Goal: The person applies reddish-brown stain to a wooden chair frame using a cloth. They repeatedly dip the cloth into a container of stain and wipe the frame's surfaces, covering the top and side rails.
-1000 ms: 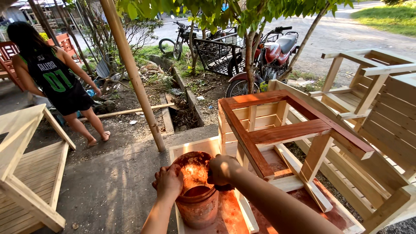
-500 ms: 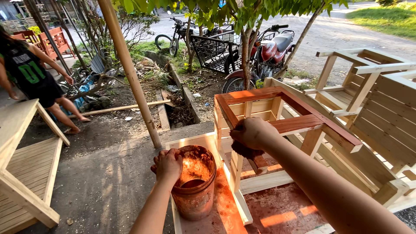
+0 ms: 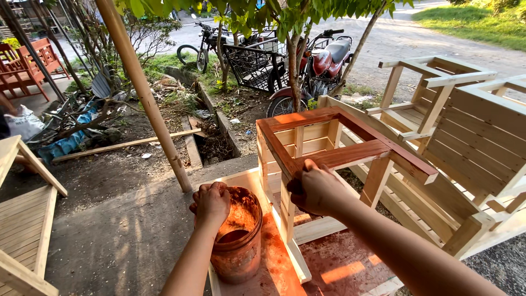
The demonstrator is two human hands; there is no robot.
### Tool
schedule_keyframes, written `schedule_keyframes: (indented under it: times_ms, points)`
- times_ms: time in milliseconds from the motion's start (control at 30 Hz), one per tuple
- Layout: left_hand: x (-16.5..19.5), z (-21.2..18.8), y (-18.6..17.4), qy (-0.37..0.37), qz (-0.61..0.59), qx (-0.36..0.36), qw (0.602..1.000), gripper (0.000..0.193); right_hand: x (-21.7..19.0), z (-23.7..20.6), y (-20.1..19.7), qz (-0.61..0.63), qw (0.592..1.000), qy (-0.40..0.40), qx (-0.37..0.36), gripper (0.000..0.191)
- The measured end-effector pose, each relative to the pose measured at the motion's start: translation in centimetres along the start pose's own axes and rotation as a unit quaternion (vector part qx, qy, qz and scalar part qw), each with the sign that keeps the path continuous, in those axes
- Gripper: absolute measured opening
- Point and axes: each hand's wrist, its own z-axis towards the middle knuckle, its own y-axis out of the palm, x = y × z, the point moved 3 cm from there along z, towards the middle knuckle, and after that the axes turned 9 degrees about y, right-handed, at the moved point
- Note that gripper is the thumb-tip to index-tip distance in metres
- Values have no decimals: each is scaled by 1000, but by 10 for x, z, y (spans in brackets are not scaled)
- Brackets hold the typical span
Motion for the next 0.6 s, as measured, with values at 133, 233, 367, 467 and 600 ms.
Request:
schedule_keyframes:
  times_ms: [133, 233, 367, 467, 600]
  points:
    - [3, 3, 5, 17, -20, 15, 1000, 33, 1, 25, 8, 53, 998, 19, 6, 49]
    - [6, 5, 6, 41, -31, 32, 998, 33, 1, 49, 13, 69, 997, 12, -14, 37]
    - [11, 13, 4, 18, -50, 28, 998, 30, -1, 81, 12, 76, 989, -103, 68, 24]
    - [17, 17, 3, 27, -58, 57, 996, 27, -1, 107, 17, 71, 990, -110, 59, 26]
    - [23, 25, 3, 20, -67, 81, 994, 25, -4, 151, 28, 71, 988, -121, 60, 28]
